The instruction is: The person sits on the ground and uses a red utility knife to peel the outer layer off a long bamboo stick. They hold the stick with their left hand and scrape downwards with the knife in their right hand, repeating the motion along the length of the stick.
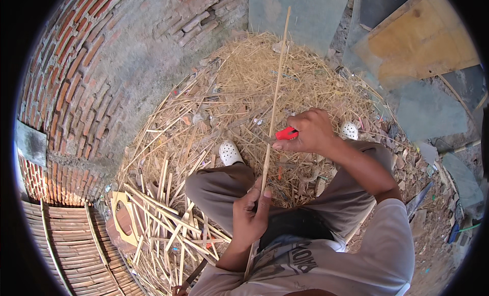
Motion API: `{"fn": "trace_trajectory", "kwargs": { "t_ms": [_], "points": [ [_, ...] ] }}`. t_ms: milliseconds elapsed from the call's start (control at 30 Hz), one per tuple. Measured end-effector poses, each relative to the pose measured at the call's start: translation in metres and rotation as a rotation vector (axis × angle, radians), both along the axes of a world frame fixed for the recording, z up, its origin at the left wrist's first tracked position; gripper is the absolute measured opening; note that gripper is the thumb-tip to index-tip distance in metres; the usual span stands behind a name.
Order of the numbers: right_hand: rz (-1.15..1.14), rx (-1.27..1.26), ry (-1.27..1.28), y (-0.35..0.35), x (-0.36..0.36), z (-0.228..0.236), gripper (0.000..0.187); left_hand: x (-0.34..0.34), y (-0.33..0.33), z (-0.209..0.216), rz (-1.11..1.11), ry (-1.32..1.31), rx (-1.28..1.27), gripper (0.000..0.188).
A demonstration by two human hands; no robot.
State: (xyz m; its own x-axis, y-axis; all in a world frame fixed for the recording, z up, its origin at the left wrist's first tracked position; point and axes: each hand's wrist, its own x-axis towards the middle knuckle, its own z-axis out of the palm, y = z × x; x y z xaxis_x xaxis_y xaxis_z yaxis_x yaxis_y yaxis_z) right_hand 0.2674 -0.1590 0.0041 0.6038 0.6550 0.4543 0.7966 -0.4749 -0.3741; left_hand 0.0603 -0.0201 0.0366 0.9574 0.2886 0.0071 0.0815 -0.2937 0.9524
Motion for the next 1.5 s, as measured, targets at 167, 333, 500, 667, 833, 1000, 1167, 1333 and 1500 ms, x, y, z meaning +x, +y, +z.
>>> {"fn": "trace_trajectory", "kwargs": {
  "t_ms": [167,333,500,667,833,1000,1167,1333,1500],
  "points": [
    [-0.36,-0.062,0.042,-0.02,0.065,0.003,0.066,-0.009,-0.004,-0.013,-0.063,0.015,0.01,0.035],
    [-0.241,-0.129,0.124,-0.013,0.027,0.003,0.068,-0.012,-0.002,-0.013,-0.036,0.05,0.006,0.035],
    [-0.074,-0.071,0.042,-0.011,0.008,-0.006,0.065,-0.01,-0.001,-0.008,-0.043,0.049,0.134,0.035],
    [-0.138,-0.048,-0.034,-0.019,0.045,-0.005,0.066,-0.015,-0.002,-0.015,-0.067,-0.004,0.162,0.036],
    [-0.397,-0.106,-0.02,-0.035,0.091,-0.001,0.075,-0.021,-0.004,-0.005,-0.125,0.062,0.167,0.036],
    [-0.563,-0.088,0.059,-0.055,0.151,-0.001,0.08,-0.036,-0.008,-0.008,-0.162,0.127,0.123,0.037],
    [-0.677,-0.041,0.237,-0.082,0.189,-0.006,0.083,-0.042,-0.007,-0.007,-0.224,0.142,0.141,0.036],
    [-1.025,0.308,0.422,-0.159,0.248,-0.06,0.09,-0.065,-0.013,-0.017,-0.325,0.147,0.021,0.034],
    [-0.899,0.179,0.466,-0.159,0.227,-0.061,0.095,-0.038,-0.014,-0.022,-0.12,0.188,-0.267,0.033]
  ]
}}
